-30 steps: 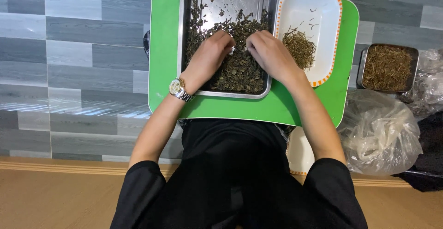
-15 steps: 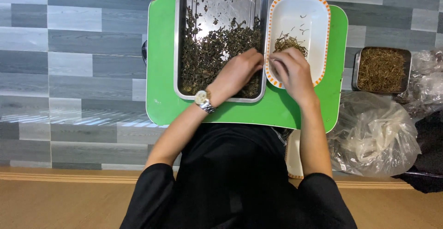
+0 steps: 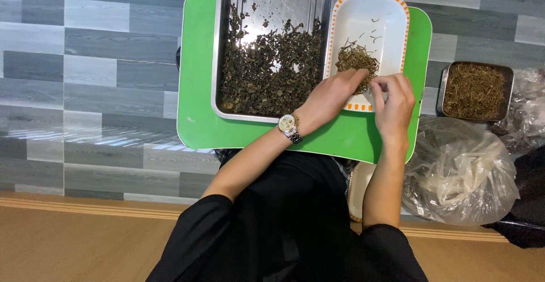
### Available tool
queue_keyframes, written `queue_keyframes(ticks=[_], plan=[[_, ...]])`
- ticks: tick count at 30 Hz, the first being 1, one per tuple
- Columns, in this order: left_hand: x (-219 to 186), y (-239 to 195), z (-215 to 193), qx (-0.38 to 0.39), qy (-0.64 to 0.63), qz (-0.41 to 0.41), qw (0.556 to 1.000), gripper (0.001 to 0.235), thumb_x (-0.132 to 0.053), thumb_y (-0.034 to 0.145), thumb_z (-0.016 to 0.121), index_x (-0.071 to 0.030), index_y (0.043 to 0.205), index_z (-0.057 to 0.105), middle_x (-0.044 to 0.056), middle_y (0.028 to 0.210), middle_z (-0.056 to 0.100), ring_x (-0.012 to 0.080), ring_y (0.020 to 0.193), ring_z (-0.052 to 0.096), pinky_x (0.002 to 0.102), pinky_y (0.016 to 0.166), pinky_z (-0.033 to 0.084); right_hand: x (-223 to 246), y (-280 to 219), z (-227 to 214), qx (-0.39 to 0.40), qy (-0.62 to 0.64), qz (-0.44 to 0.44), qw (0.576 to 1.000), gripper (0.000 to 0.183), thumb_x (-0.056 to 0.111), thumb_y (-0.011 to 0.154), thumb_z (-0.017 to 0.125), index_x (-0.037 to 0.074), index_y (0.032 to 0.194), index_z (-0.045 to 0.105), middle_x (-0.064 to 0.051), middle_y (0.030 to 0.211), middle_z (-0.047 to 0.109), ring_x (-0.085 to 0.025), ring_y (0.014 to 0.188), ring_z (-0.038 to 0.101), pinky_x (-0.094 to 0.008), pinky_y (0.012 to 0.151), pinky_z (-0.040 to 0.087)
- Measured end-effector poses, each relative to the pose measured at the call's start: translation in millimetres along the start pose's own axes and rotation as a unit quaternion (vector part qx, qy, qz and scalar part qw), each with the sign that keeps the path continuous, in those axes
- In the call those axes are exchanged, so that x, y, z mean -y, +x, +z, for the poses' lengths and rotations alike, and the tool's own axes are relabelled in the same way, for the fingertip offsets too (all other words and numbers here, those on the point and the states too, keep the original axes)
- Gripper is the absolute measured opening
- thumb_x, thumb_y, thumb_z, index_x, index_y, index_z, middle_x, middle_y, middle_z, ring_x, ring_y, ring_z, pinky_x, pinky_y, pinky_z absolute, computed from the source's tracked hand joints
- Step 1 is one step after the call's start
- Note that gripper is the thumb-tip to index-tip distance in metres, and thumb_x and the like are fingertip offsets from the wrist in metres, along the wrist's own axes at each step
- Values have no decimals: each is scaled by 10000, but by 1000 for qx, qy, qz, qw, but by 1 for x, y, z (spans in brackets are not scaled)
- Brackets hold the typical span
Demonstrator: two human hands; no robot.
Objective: The person sits at a low green table and uses both hands to sort through dried green leaves on a metal tray. They pick out specific pieces and place them into a white rectangular dish with an orange patterned rim.
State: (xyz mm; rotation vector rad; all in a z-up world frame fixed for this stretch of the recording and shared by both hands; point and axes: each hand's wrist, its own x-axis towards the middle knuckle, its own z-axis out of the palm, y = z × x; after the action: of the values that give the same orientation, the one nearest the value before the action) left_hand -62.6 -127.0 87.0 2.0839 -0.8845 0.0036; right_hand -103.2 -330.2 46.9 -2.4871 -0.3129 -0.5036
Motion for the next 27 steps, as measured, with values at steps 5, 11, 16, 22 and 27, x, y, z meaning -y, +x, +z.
queue_keyframes(ticks=[5, 11, 16, 22, 27], plan=[[20, -9, 9, -10, -16, 10, 1000, 277, 9, 994, 538, 24, 1270, 561, 171, 896, 647, 332, 857, 709, 433, 768, 600, 2, 4, -3, 13, -4, -2, 1000, 202, 29, 937, 880, 23, 943, 678, -74, 858, 575, -320, 845, 603, -440, 771, 491], [43, -50, -9, -53, 1, 4, 999, 112, -160, 1002, 606, -51, 1011, 632, 84, 818, 596, 288, 815, 682, 377, 710, 576, 18, 29, -3, 43, -24, -42, 998, 143, 46, 963, 854, 36, 985, 713, -84, 879, 599, -317, 863, 611, -422, 791, 509], [60, -100, -41, -86, 29, -73, 993, 141, -206, 991, 668, -97, 907, 639, 31, 753, 585, 243, 755, 675, 343, 666, 571, 44, 65, 18, 71, -36, -93, 993, 146, 113, 1046, 801, 45, 943, 724, -74, 834, 609, -286, 831, 599, -393, 774, 515], [68, -124, -63, -104, 28, -145, 983, 176, -135, 1017, 637, -41, 894, 554, 107, 841, 596, 279, 769, 585, 415, 648, 467, 77, 128, 70, 134, -24, -229, 964, 148, 20, 956, 825, 38, 982, 680, -81, 955, 675, -252, 880, 587, -357, 769, 483], [71, -127, -57, -107, 86, -126, 983, 159, -122, 1015, 644, -38, 909, 559, 105, 839, 584, 283, 754, 569, 411, 656, 473, 56, 163, 140, 181, -132, -298, 928, 153, 121, 989, 765, 45, 907, 661, -75, 878, 643, -266, 857, 584, -397, 677, 524]])
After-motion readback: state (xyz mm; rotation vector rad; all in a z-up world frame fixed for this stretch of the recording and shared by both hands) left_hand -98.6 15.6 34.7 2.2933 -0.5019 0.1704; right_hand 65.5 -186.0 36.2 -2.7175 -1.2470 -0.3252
